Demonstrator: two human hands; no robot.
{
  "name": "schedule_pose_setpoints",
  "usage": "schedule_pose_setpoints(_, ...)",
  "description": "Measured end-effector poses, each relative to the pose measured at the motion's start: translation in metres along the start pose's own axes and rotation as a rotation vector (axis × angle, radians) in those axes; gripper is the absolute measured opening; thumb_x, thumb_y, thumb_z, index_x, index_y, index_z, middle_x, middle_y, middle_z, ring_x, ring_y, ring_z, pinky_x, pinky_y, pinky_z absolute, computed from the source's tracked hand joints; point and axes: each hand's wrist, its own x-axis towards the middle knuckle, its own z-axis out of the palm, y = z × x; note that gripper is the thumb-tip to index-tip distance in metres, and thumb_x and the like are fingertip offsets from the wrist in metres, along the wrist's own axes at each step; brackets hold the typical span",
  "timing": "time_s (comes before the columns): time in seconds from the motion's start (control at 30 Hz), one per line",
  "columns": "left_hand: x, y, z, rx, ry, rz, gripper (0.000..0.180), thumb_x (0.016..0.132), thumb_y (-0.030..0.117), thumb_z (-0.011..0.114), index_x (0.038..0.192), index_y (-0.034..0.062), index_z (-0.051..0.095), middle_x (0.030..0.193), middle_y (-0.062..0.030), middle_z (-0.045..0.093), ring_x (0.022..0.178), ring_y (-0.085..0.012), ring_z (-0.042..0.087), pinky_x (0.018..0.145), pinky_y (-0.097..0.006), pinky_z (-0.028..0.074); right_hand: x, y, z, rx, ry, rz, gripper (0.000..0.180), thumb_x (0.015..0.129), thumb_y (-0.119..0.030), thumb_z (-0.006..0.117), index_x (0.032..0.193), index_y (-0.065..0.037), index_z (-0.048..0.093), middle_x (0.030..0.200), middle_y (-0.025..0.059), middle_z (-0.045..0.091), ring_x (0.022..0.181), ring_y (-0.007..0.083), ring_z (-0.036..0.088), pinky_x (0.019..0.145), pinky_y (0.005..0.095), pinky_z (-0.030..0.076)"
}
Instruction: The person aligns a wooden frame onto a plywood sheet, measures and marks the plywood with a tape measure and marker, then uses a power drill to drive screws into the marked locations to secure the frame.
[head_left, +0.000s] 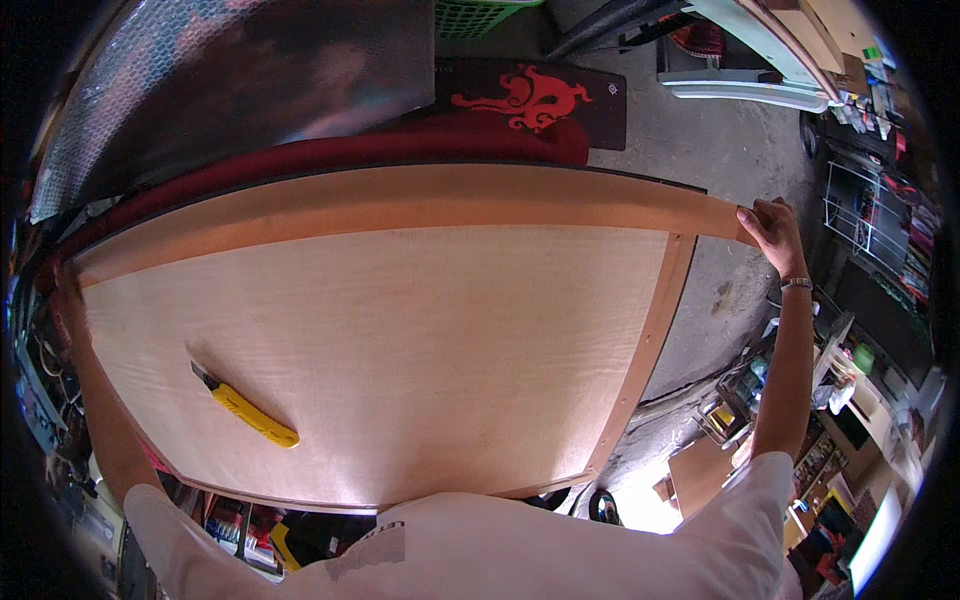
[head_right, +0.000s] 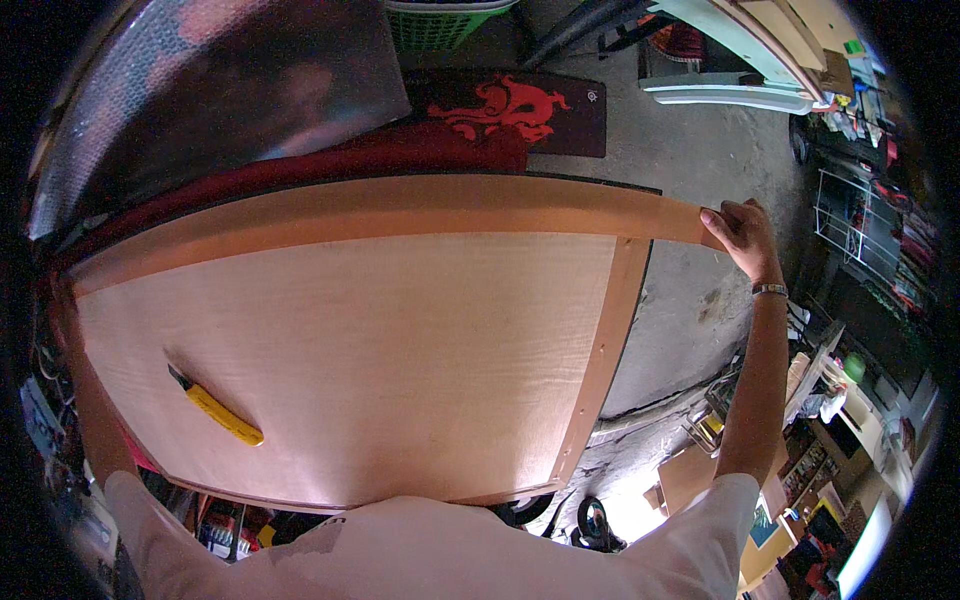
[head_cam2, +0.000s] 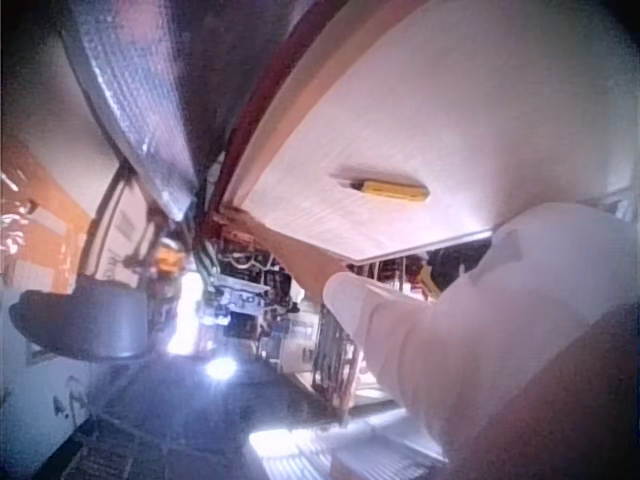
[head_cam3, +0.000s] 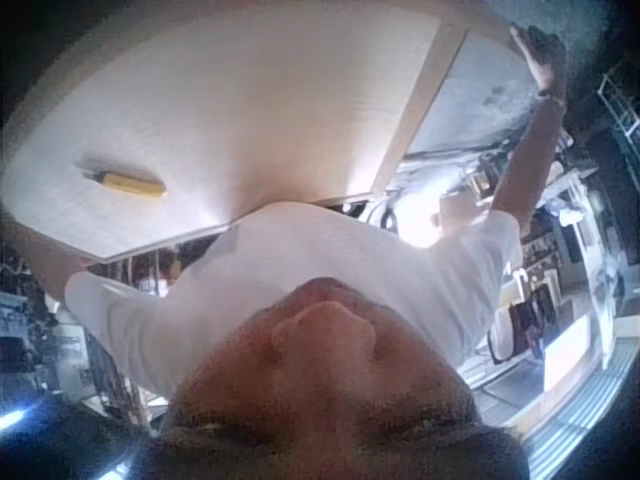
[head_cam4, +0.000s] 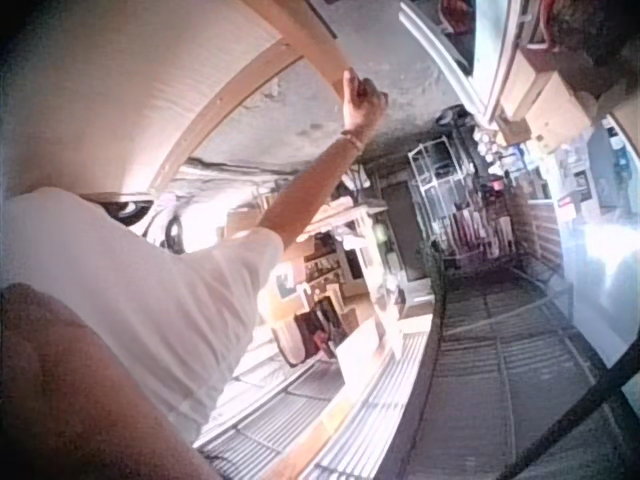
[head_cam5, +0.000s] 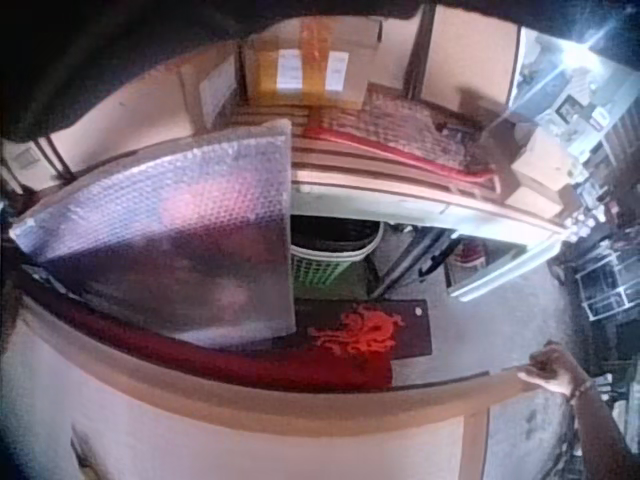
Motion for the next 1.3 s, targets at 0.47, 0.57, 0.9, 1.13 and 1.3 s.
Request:
schedule_pose_setpoints(0.47, 0.023, 0.048, -0.090, -0.338, -0.107, -0.321, 0.054, 0.094, 0.038, 0.051, 0.135, 0.0029, 0.043, 0.136, -0.0208, 0.048, 0.123, -0.0351, 0.048, 0.104, -0.041, 0.037, 0.018, 0.006, 0.050, 0.119, -0.129, 0.112, 0.045, 0.090, -0.041, 0.062, 0.071, 0.000, 0.053, 0.062, 0.0101, 0.053, 0.059, 0.0204, 0.044, 0.071, 0.0362, 0.040)
schedule_pose_setpoints(0.57, 0.033, 0.094, -0.131, -0.376, -0.106, -0.299, 0.058, 0.091, 0.042, 0.056, 0.131, 0.0015, 0.046, 0.134, -0.0215, 0.048, 0.124, -0.0363, 0.047, 0.104, -0.043, 0.036, 0.014, 0.015, 0.100, 0.499, -0.020, 0.117, 0.032, 0.093, -0.028, 0.060, 0.093, 0.004, 0.056, 0.081, 0.0095, 0.063, 0.076, 0.0168, 0.054, 0.075, 0.0342, 0.046)
schedule_pose_setpoints(0.9, 0.066, 0.406, -0.345, -0.707, -0.146, -0.185, 0.081, 0.085, 0.054, 0.062, 0.143, 0.0041, 0.034, 0.150, -0.0194, 0.029, 0.141, -0.0333, 0.024, 0.115, -0.051, 0.015, -0.007, -0.047, 0.114, 0.559, 0.429, 0.391, 0.042, 0.099, -0.028, 0.048, 0.131, -0.001, 0.051, 0.128, 0.0142, 0.057, 0.121, 0.0264, 0.052, 0.100, 0.0380, 0.041)
schedule_pose_setpoints(1.13, 0.077, 0.561, -0.444, -1.027, -0.100, 0.170, 0.082, 0.087, 0.056, 0.053, 0.146, 0.0026, 0.029, 0.151, -0.0200, 0.027, 0.142, -0.0325, 0.022, 0.114, -0.052, 0.015, -0.025, -0.202, 0.055, 0.033, 0.550, -0.163, 0.047, 0.103, -0.032, 0.033, 0.136, -0.003, 0.047, 0.140, 0.0167, 0.047, 0.133, 0.0327, 0.041, 0.109, 0.0450, 0.031)
schedule_pose_setpoints(1.3, 0.081, 0.541, -0.438, -0.924, -0.145, 0.214, 0.073, 0.090, 0.053, 0.050, 0.144, 0.0061, 0.035, 0.150, -0.0114, 0.034, 0.140, -0.0264, 0.029, 0.112, -0.055, 0.019, -0.003, -0.254, 0.063, 0.081, 0.432, -0.210, 0.045, 0.100, -0.029, 0.040, 0.138, -0.006, 0.047, 0.142, 0.0138, 0.046, 0.135, 0.0325, 0.038, 0.112, 0.0453, 0.027)
